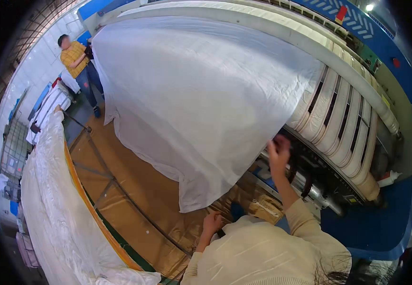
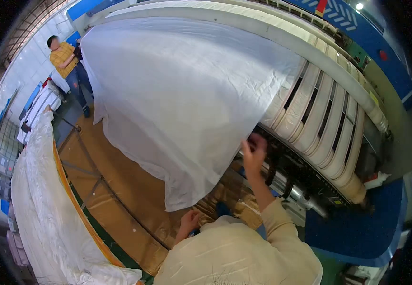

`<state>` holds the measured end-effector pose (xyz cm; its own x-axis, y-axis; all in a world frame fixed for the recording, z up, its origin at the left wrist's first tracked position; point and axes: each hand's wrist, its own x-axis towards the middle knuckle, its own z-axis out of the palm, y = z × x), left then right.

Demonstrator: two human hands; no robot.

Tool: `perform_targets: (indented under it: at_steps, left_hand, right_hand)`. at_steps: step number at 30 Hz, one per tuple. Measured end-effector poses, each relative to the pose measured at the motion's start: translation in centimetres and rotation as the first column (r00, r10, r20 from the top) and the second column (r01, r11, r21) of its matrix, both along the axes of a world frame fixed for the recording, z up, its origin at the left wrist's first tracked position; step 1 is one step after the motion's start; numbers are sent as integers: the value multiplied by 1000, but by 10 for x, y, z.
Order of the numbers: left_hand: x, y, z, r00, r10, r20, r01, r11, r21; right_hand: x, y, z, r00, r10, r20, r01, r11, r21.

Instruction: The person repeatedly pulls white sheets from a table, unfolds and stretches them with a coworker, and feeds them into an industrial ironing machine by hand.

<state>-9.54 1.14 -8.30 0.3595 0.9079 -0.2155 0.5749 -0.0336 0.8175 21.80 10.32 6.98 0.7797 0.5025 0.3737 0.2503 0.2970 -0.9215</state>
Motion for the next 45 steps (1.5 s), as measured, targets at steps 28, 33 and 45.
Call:
perform_targets:
  at_steps: [28,33,45]
  left_hand:
    - [-11,62,108,879,68,-471,206,839,504]
    - [-27,29,170,788,70,-611,276,848,453]
    - [85,21,153,981,66,-180,22,895,446]
  right_hand:
    - [-91,-49,102,677,518,-522,-689,696,-204]
    - [-95,-49,85,685,602,-410,-719,650,-247]
    - [-116,-70,-7,552,674,-492,-804,587,-97]
